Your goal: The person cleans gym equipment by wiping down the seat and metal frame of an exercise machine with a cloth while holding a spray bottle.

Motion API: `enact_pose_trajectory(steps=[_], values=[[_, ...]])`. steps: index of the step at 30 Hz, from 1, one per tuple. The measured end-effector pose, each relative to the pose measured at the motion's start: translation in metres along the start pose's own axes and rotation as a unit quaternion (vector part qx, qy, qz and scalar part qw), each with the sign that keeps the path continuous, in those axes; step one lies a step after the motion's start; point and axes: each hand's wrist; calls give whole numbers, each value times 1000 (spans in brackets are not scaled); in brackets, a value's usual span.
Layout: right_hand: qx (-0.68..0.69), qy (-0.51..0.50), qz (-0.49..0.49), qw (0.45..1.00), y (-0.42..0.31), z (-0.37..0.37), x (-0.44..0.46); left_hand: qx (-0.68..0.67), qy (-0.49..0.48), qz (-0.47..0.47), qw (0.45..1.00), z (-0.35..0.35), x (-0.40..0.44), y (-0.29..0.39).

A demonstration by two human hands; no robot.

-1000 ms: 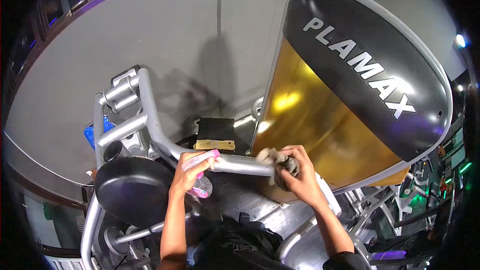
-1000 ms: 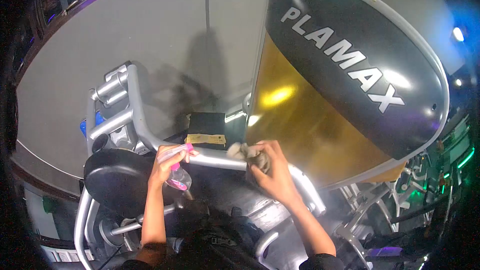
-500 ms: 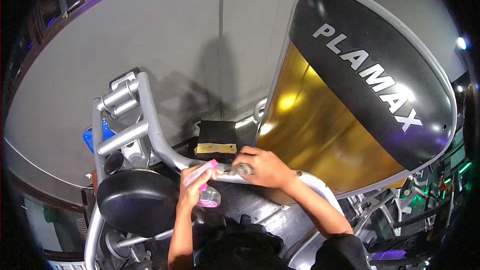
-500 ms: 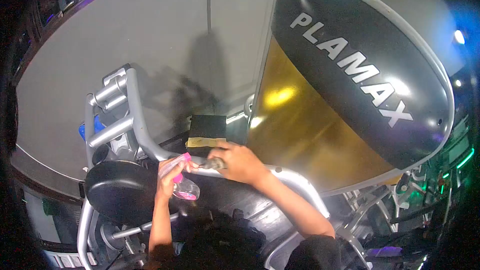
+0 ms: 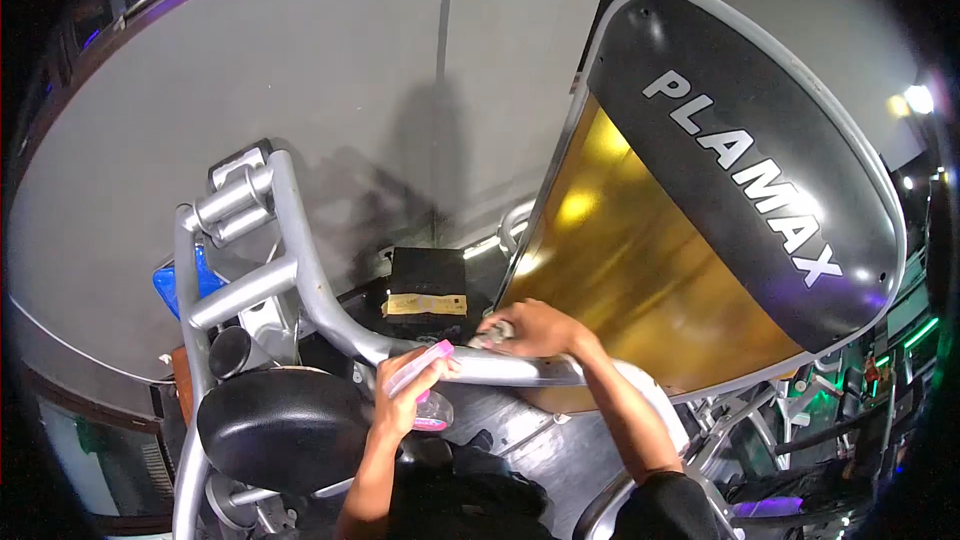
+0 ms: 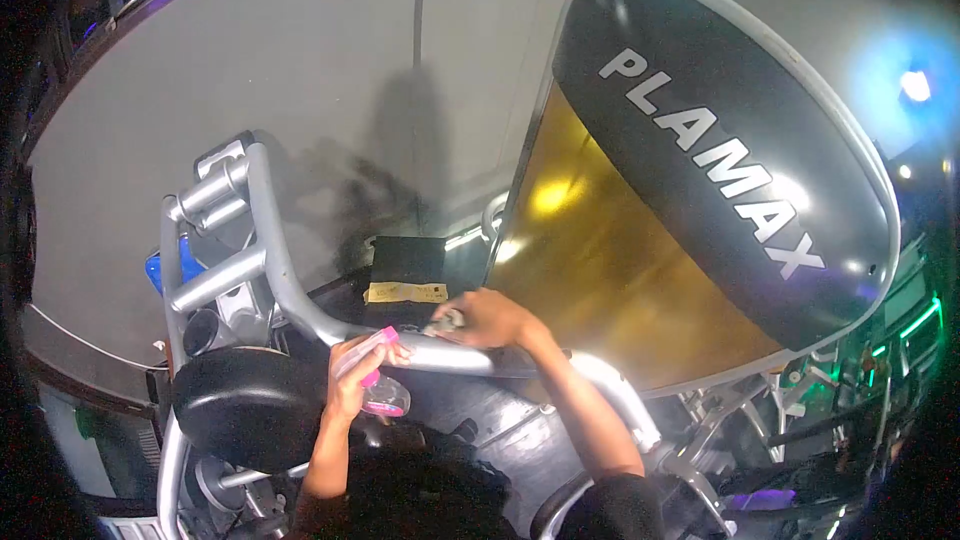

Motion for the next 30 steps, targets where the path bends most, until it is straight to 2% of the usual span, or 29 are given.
enact_pose_trajectory(steps=[4,8,9,10,12,18,20,22,23,25,30], values=[[77,-58,-27,995,7,15,40,-9,11,9,1000,-1,2,-2],[68,-140,93,983,30,-2,19,15,13,-37,999,-6,4,-5],[66,-167,78,981,31,-14,10,9,7,-18,1000,-5,7,-4],[26,-154,127,980,39,-17,0,3,0,1,1000,-5,9,-2],[83,-216,139,963,60,-23,-10,12,2,7,1000,-4,11,2],[144,-279,41,948,65,-6,26,-22,-30,-6,999,-6,11,2],[223,-247,37,942,52,17,46,-20,-26,-8,999,-5,11,3],[190,-195,23,962,33,31,64,-11,-20,-12,1000,-7,9,6],[193,-199,15,961,25,33,66,-23,-14,-16,1000,-5,8,7],[145,-67,-64,985,2,27,60,-58,-11,-24,998,-4,4,7],[109,-116,-3,987,-4,-5,29,-80,14,-47,996,-8,-14,6]])
Point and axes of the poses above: each hand's wrist, its own x-axis towards the middle knuckle, its own z-axis out of the palm, y = z × x, and after that the axes turned 1 degree about y, right-handed
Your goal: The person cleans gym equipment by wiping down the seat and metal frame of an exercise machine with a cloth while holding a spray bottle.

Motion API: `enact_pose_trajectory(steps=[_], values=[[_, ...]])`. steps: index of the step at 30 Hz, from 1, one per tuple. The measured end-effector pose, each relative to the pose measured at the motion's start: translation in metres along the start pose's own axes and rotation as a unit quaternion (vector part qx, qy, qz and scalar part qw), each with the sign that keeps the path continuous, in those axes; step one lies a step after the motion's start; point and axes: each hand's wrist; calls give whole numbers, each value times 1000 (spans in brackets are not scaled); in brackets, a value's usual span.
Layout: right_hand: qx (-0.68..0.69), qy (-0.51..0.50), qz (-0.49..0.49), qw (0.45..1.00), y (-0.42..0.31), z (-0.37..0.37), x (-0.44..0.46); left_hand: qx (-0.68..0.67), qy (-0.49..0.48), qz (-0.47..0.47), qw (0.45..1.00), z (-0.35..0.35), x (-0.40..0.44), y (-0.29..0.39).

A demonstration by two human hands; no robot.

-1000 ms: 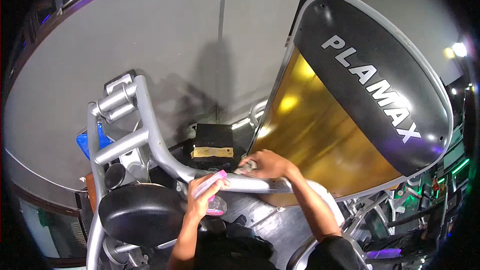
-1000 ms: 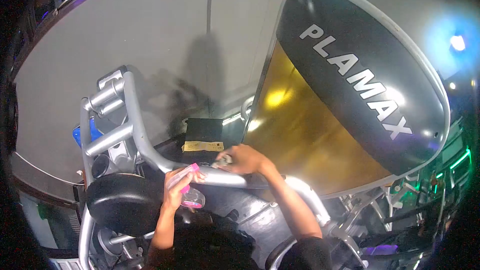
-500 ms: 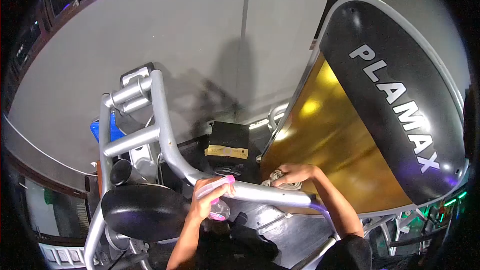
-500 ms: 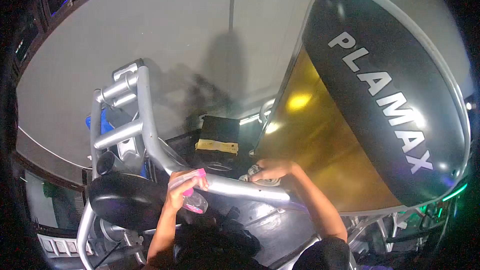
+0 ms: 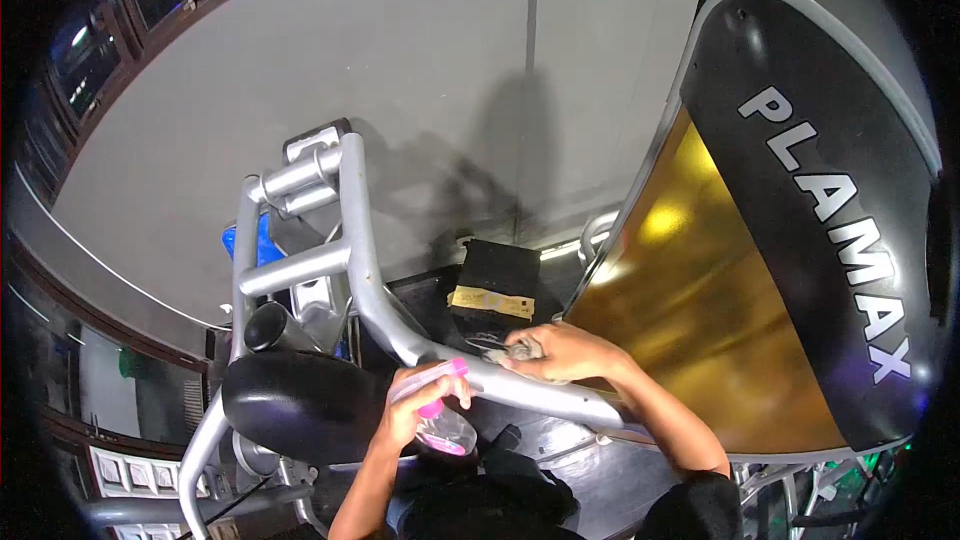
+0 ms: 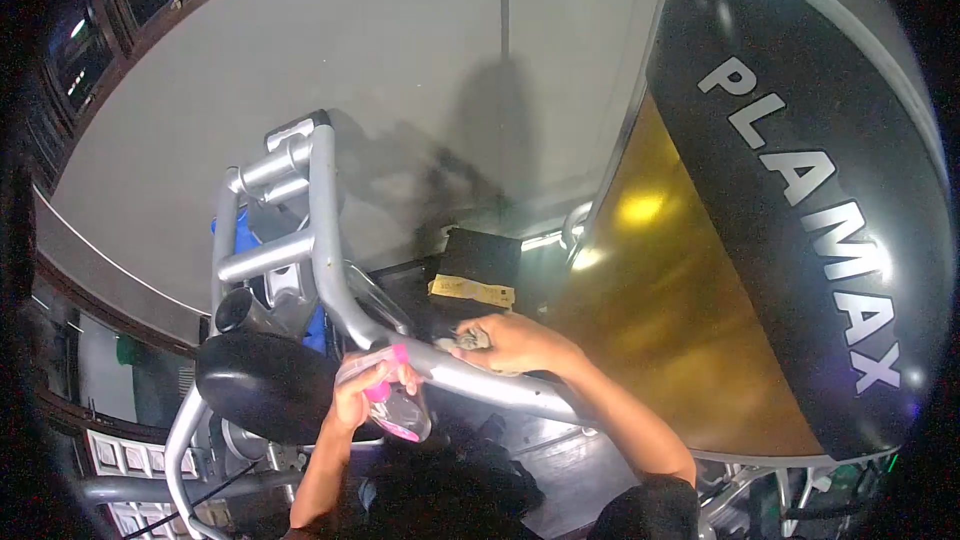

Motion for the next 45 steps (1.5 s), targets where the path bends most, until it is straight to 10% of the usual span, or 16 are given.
enact_pose_trajectory(steps=[11,31,45], values=[[-104,91,12,990,4,8,-61,350,32,-36,936,33,-29,38],[-155,200,-166,953,-50,45,21,84,-17,-100,991,1,-46,25],[-321,217,-29,921,-31,49,-92,39,-120,-99,987,-13,-49,18]])
Point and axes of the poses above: each hand's wrist, its own x-axis towards the middle knuckle, its own z-axis out of the palm, y = z × x, and after that the axes turned 1 degree about y, right-handed
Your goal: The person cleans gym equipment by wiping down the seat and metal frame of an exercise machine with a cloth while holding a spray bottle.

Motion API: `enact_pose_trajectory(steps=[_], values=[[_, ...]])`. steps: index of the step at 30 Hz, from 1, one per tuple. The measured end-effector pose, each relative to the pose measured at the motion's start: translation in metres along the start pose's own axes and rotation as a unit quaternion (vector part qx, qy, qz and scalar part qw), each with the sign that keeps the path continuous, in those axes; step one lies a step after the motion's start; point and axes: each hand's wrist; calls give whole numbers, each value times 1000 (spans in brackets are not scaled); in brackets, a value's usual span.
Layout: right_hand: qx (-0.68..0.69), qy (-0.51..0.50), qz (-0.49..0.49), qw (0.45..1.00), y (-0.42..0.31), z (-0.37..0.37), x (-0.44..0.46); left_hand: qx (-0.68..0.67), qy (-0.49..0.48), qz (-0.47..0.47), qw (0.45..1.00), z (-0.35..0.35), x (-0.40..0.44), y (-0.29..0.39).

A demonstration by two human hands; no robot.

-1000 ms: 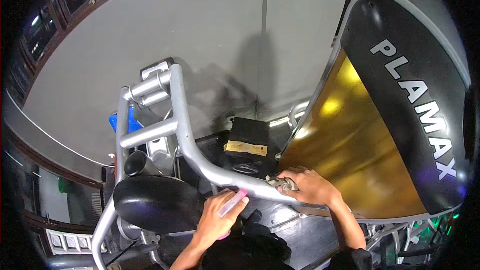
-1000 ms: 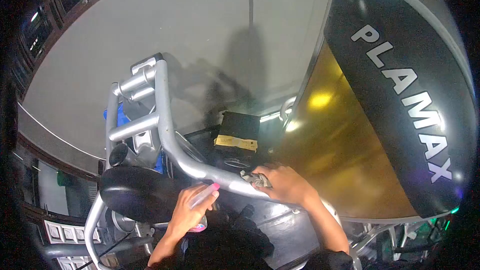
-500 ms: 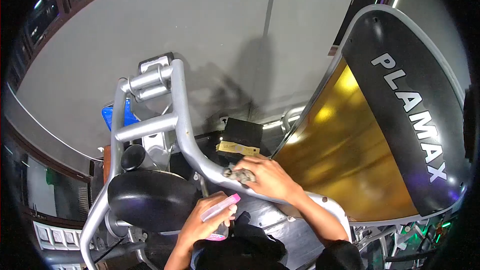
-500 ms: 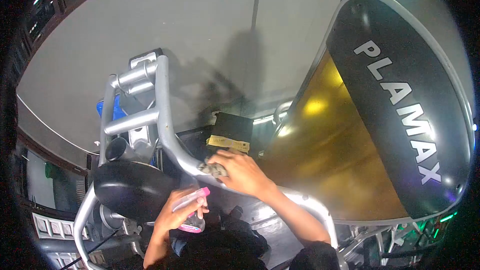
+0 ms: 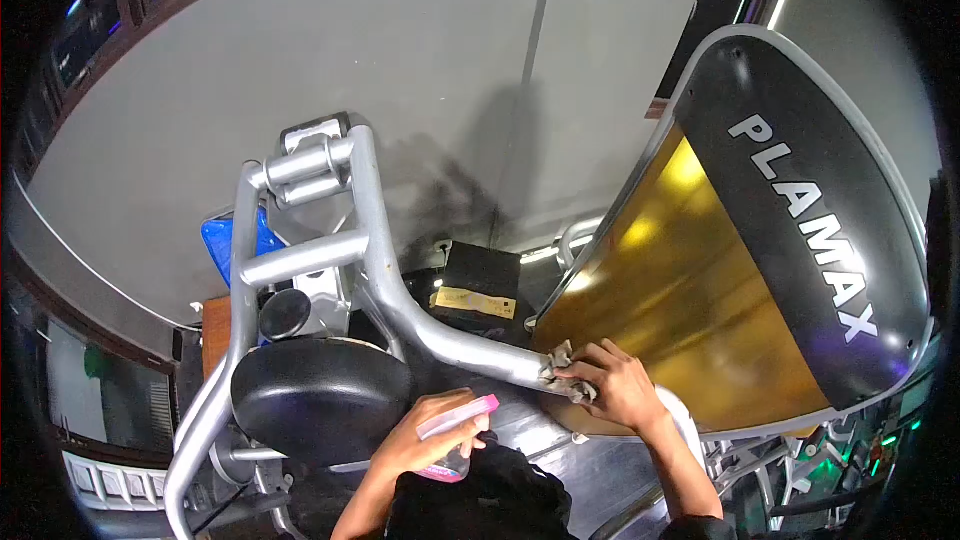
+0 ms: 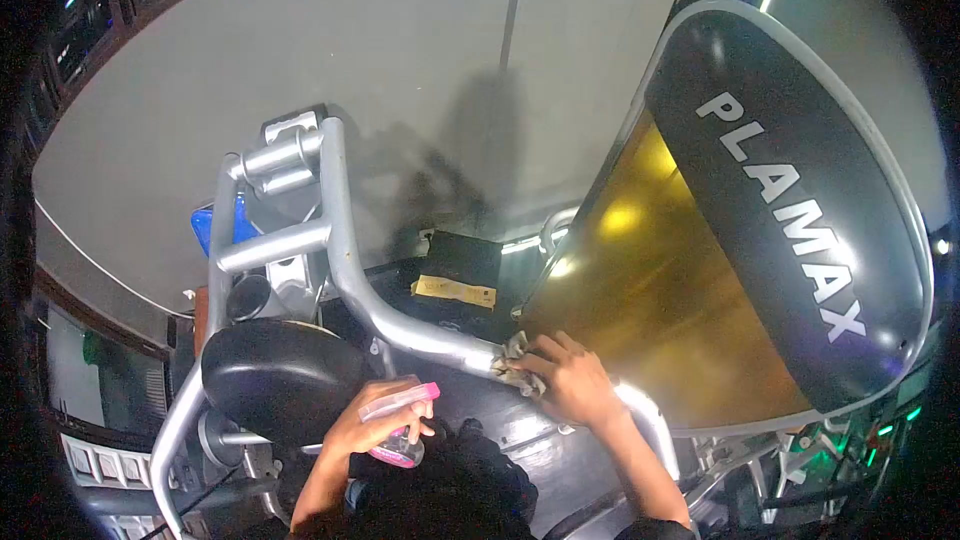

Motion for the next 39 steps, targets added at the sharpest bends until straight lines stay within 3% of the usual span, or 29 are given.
enact_pose_trajectory(steps=[5,11,14,16,19,20,23,27,33,39], values=[[-28,114,-115,986,-27,29,43,15,-15,7,1000,-1,-1,-2],[-75,126,-132,980,-62,41,68,1,-5,14,1000,-2,-11,-2],[-113,92,-138,980,-50,38,53,-20,18,48,998,0,-18,-6],[-150,49,-147,976,-43,23,35,50,22,139,989,-4,-23,-21],[-222,-15,-160,962,-28,14,13,21,62,156,986,-1,-29,-23],[-224,-24,-147,963,-26,13,8,-59,99,117,986,7,-35,-20],[-256,-45,-156,953,-24,17,9,-110,165,96,975,12,-39,-30],[-212,32,-217,952,-42,39,36,-151,214,100,960,19,-47,-33],[-177,99,-211,956,-71,63,63,-149,229,86,958,16,-60,-31],[-197,35,-219,955,-48,41,24,-97,235,45,966,16,-61,-19]])
Point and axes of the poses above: each hand's wrist, its own x-axis towards the middle knuckle, its own z-axis out of the palm, y = z × x, and after that the axes turned 1 degree about y, right-handed
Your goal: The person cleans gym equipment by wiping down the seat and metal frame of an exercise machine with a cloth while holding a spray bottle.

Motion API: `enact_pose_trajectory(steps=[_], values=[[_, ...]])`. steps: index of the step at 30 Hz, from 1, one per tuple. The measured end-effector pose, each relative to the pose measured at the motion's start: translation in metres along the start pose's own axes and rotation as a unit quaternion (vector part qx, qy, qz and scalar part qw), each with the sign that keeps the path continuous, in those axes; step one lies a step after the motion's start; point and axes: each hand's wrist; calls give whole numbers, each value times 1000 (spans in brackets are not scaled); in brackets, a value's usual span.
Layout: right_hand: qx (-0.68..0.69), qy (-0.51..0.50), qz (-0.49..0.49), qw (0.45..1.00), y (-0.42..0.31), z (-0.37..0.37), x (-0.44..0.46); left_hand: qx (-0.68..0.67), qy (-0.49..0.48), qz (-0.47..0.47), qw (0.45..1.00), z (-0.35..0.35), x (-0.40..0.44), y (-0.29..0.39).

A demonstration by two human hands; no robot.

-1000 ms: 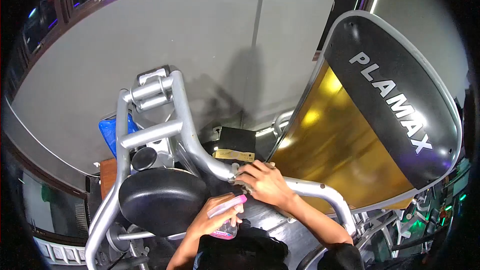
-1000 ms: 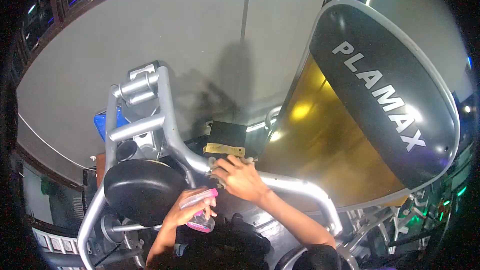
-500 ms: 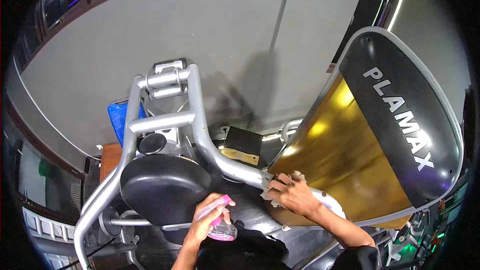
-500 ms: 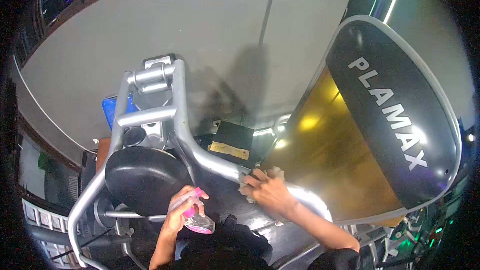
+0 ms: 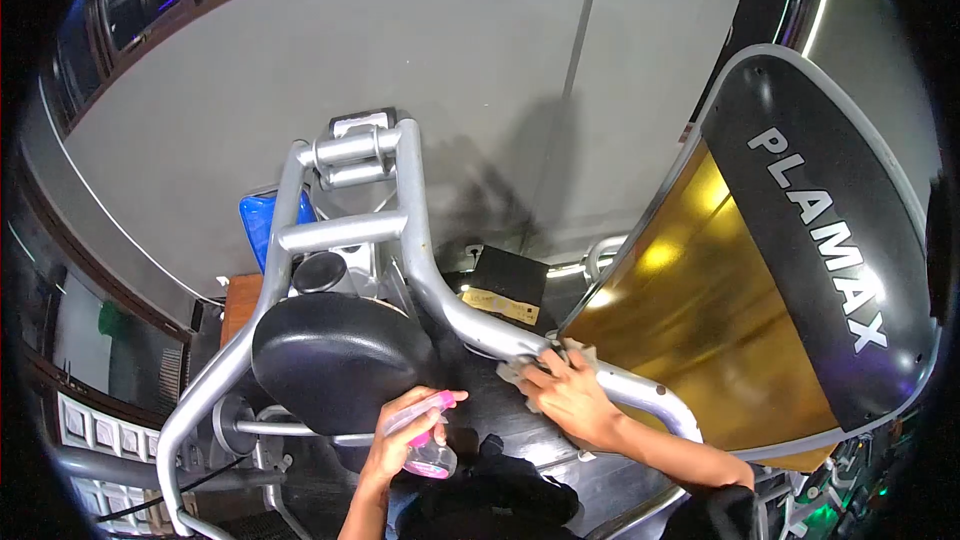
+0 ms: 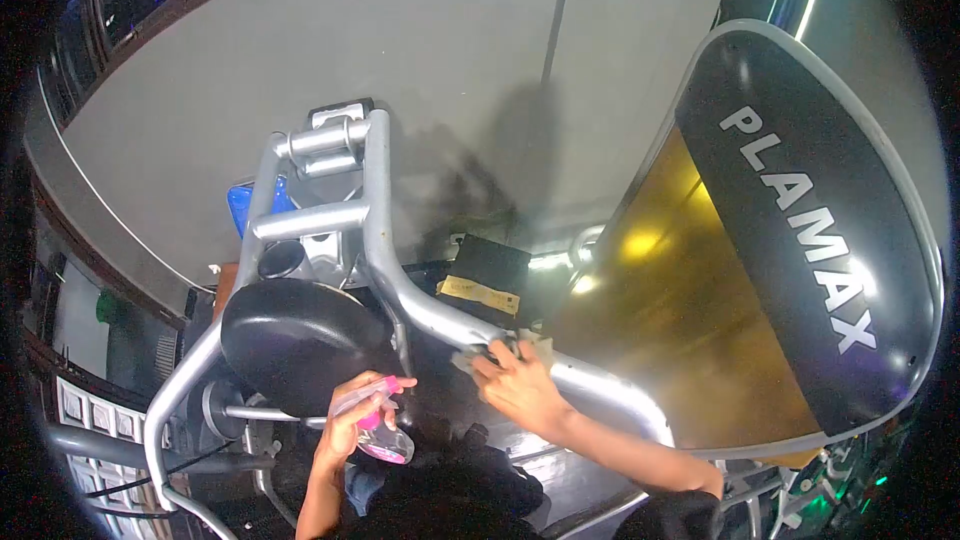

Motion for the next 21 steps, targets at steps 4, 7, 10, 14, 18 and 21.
enact_pose_trajectory(steps=[4,7,10,14,18,21], values=[[-20,-92,17,995,2,4,-24,48,4,6,999,2,0,0],[-28,-33,-13,999,2,9,-16,94,5,20,995,-1,0,-3],[-23,33,-38,998,-2,22,15,132,7,39,991,-3,2,1],[-23,3,-58,998,-10,22,70,137,36,80,987,5,3,15],[-33,-3,-35,999,-17,31,103,185,54,55,980,8,4,33],[43,11,-11,999,-3,11,78,215,21,62,974,2,6,37]])
Point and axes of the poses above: each hand's wrist, its own x-axis towards the middle knuckle, its own z-axis out of the palm, y = z × x, and after that the axes turned 1 degree about y, right-handed
